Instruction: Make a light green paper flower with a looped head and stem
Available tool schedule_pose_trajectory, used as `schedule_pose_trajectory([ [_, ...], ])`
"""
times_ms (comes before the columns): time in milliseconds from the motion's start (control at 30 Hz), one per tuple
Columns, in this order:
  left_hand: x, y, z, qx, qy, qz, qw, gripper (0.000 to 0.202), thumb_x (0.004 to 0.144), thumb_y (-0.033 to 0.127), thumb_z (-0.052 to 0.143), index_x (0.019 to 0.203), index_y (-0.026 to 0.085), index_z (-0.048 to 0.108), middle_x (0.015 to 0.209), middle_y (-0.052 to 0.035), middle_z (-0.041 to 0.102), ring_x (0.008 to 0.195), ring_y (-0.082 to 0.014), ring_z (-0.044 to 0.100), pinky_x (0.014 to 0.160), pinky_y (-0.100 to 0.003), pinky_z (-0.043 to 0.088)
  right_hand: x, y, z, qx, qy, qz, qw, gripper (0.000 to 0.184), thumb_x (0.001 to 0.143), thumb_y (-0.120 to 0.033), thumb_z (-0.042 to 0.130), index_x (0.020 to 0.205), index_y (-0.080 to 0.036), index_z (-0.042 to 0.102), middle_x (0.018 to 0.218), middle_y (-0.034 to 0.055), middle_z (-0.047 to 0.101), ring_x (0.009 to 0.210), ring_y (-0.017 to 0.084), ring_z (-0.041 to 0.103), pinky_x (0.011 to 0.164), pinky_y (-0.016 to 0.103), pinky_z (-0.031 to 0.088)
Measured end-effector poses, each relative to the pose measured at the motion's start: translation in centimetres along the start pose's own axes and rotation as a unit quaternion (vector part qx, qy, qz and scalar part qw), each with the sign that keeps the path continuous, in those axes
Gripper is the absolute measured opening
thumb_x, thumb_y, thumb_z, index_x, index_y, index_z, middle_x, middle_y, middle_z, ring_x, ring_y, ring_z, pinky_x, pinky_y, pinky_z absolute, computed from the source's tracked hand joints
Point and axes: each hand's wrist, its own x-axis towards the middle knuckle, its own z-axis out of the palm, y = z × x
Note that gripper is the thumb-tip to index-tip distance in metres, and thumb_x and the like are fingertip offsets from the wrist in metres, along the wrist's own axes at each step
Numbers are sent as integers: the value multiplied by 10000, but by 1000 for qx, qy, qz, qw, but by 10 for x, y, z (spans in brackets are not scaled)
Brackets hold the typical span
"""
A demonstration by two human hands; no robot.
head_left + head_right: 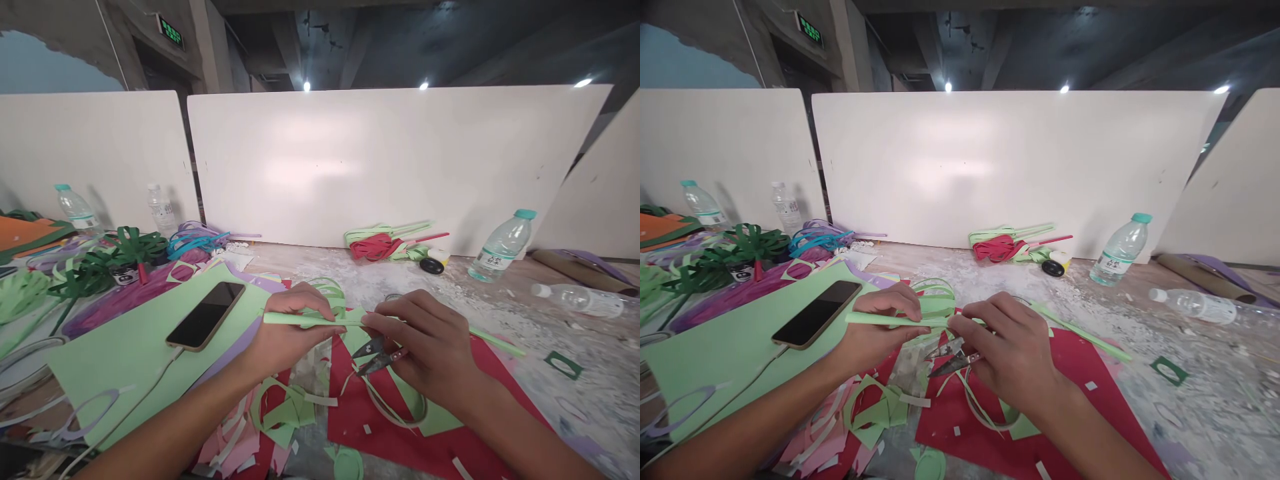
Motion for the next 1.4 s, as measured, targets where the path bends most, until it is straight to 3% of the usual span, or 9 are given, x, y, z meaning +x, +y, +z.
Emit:
schedule_pose_trajectory([
  [167, -2, -3, 0, -88, 15, 11, 996, 258, 625, 80, 755, 669, 178, 520, 711, -5, 581, 673, -123, 560, 629, -254, 467, -1, 3, 0, 2, 14, -11, 1000, 338, 694, -7, 510, 924, -227, 624, 805, 21, 676, 697, 161, 518, 616, 283, 407],
  [367, -2, 3, -1, -42, -9, -56, 997, 140, 667, 127, 730, 767, 164, 639, 739, -35, 635, 698, -135, 586, 647, -248, 478, -2, 6, -1, -1, -2, 10, 1000, 313, 714, -28, 530, 930, -231, 632, 839, 26, 677, 709, 170, 517, 627, 290, 404],
  [467, -2, 1, 0, -39, 23, -98, 994, 108, 668, 168, 739, 728, 169, 649, 735, -36, 660, 711, -144, 615, 648, -242, 496, -1, 7, -1, 6, -57, 93, 994, 179, 759, -211, 645, 936, -236, 630, 789, 17, 662, 704, 173, 541, 591, 273, 399],
  [567, -1, -3, 2, -50, 60, -150, 986, 130, 646, 192, 763, 697, 176, 645, 751, -28, 679, 735, -145, 639, 648, -225, 513, 2, 7, -4, 10, -129, 194, 972, 328, 734, -498, 669, 909, -230, 598, 697, -7, 609, 621, 159, 550, 524, 255, 384],
  [633, 0, -5, 3, -72, 65, -170, 981, 136, 641, 191, 769, 686, 174, 641, 762, -26, 690, 743, -144, 652, 639, -215, 525, 3, 5, -7, -2, -163, 218, 962, 403, 753, -588, 598, 921, -223, 558, 719, -7, 596, 595, 154, 548, 503, 251, 374],
  [833, -1, -6, 5, -129, 65, -198, 969, 134, 649, 180, 771, 716, 169, 656, 789, -20, 721, 715, -122, 666, 629, -191, 534, 3, -1, -6, -50, -206, 160, 964, 308, 953, -433, 293, 1091, -236, 486, 825, 36, 570, 626, 183, 532, 489, 261, 309],
  [1100, -2, -7, 8, -166, 49, -215, 961, 128, 669, 165, 757, 754, 170, 662, 789, -14, 741, 709, -126, 687, 638, -187, 535, 2, -1, 2, -39, -195, 128, 972, 292, 946, -381, 379, 1141, -220, 524, 822, 45, 603, 737, 192, 553, 611, 292, 341],
  [1400, 1, -2, 12, -159, 81, -223, 958, 145, 620, 138, 779, 692, 157, 654, 741, -20, 739, 684, -133, 687, 593, -173, 539, 3, -4, 2, -28, -153, 137, 978, 283, 939, -357, 409, 1088, -208, 597, 806, 51, 614, 744, 189, 544, 634, 295, 372],
])
